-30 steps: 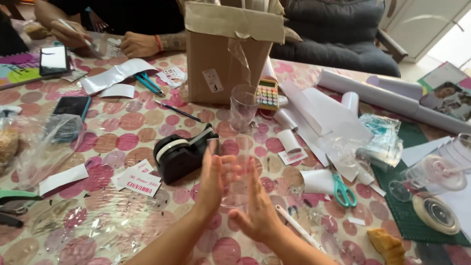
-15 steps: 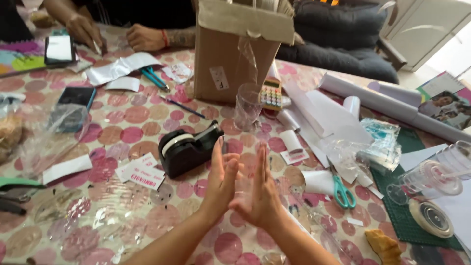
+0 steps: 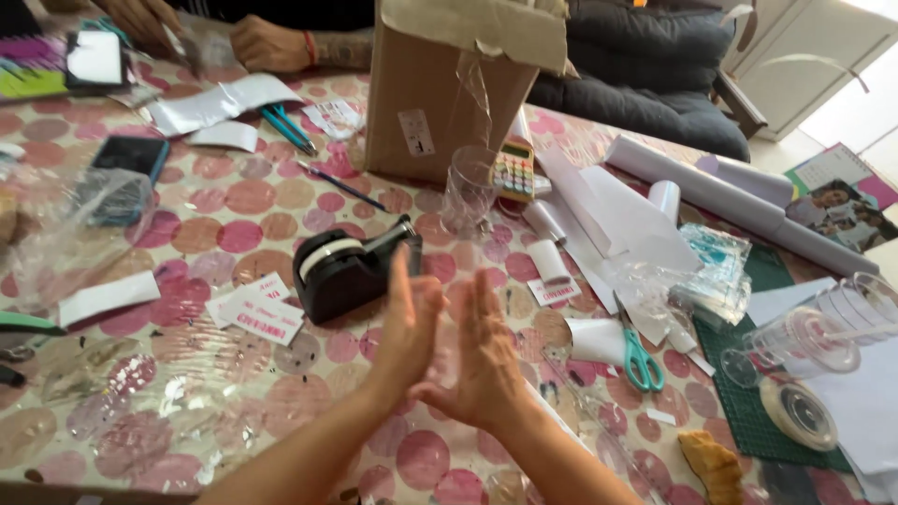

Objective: Peeling and applying decorative labels to clear plastic cups and cutting labels with scissors

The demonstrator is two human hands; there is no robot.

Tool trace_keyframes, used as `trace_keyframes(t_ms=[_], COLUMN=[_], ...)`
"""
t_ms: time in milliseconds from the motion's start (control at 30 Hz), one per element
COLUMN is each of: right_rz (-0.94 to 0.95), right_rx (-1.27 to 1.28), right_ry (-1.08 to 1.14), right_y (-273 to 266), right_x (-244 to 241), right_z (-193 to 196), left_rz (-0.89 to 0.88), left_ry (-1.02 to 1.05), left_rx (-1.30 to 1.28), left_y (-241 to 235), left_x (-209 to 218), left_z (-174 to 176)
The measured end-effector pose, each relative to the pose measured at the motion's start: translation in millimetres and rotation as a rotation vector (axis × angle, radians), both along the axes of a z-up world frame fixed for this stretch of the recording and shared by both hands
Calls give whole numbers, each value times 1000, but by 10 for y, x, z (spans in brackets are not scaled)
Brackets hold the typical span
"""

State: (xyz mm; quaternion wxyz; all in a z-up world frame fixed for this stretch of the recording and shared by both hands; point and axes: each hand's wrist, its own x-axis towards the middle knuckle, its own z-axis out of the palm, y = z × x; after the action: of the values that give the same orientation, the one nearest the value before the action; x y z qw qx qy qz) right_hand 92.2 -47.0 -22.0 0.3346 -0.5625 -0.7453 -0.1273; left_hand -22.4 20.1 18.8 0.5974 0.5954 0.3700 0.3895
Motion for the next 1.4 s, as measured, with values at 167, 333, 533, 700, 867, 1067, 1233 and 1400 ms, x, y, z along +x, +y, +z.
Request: trace_keyframes(t_ms=[167,333,533,700,867,1067,1233,1400], right_rz=[65,-32,14,52,304,92,91,145], right_rx=[-75,-37,-117,-247,87,83,80,144], right_ry=[-29,-71,-108,-84,115,211,169,30], right_y=[-130,-47,-93,-275,-309,-260,-142,-165], right_x=[-3,53,48,-39,251,586,756,746], right_z=[-68,34,-63,155,386,599,335,279], left_rz=[29,-26,9,-48,-72,-229,-241,-235], left_ry=[-69,29,-141,-34,-206,-120,15,122], left_rx=[-26,69,-75,-65,-243,-158,39,83], left_y=[114,14,111,113,249,109,33,10], left_x=[-43,24,34,8,9,120,40,22], left_z=[-46,-30,-186,-111,-173,-473,-334,-323])
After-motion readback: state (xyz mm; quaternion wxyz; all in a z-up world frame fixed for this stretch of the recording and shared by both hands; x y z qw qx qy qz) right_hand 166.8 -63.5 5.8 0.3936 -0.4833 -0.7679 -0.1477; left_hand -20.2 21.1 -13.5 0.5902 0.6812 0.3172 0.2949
